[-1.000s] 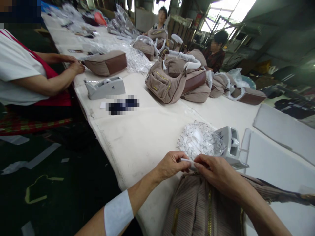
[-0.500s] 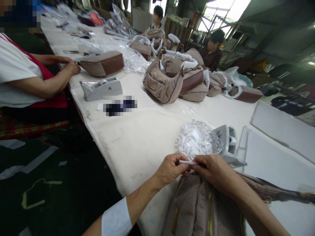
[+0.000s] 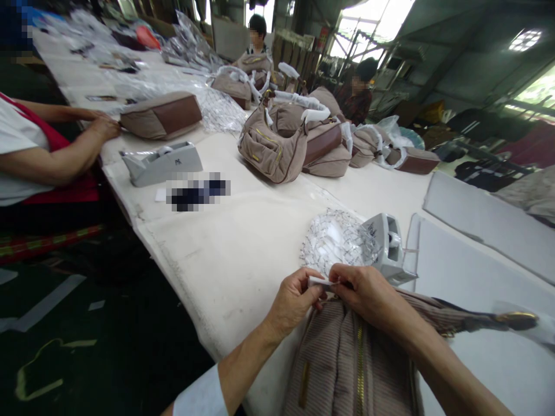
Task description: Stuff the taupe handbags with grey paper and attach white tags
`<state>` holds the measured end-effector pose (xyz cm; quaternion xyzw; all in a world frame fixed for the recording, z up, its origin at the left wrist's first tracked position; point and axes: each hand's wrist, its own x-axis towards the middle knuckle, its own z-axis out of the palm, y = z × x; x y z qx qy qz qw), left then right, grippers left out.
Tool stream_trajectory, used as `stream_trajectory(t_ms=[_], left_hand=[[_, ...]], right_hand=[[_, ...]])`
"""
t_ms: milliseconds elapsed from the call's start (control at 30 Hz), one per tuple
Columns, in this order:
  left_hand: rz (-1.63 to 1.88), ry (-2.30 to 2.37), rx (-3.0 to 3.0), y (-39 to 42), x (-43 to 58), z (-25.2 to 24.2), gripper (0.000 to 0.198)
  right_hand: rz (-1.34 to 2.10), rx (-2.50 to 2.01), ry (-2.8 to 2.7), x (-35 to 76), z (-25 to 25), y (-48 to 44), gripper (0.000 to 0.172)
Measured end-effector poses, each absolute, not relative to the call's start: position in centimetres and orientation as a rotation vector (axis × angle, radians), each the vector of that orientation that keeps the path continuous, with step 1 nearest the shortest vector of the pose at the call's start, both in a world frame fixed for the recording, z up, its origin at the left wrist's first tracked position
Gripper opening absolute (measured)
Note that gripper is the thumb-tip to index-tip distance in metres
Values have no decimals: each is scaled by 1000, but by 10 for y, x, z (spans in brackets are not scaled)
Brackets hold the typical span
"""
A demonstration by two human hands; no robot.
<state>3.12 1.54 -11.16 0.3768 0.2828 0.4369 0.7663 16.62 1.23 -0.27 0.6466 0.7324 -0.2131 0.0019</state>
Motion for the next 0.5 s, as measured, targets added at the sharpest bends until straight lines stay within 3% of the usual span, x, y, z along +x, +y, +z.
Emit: stream_trajectory(t_ms=[333,500], left_hand=[[1003,693,886,12,38,-118,11],[1019,690,974,11,34,-117,12]], right_hand=[[-692,1775,2315,173,10,13,22],[-690,1883,2331,175,15,21,29]])
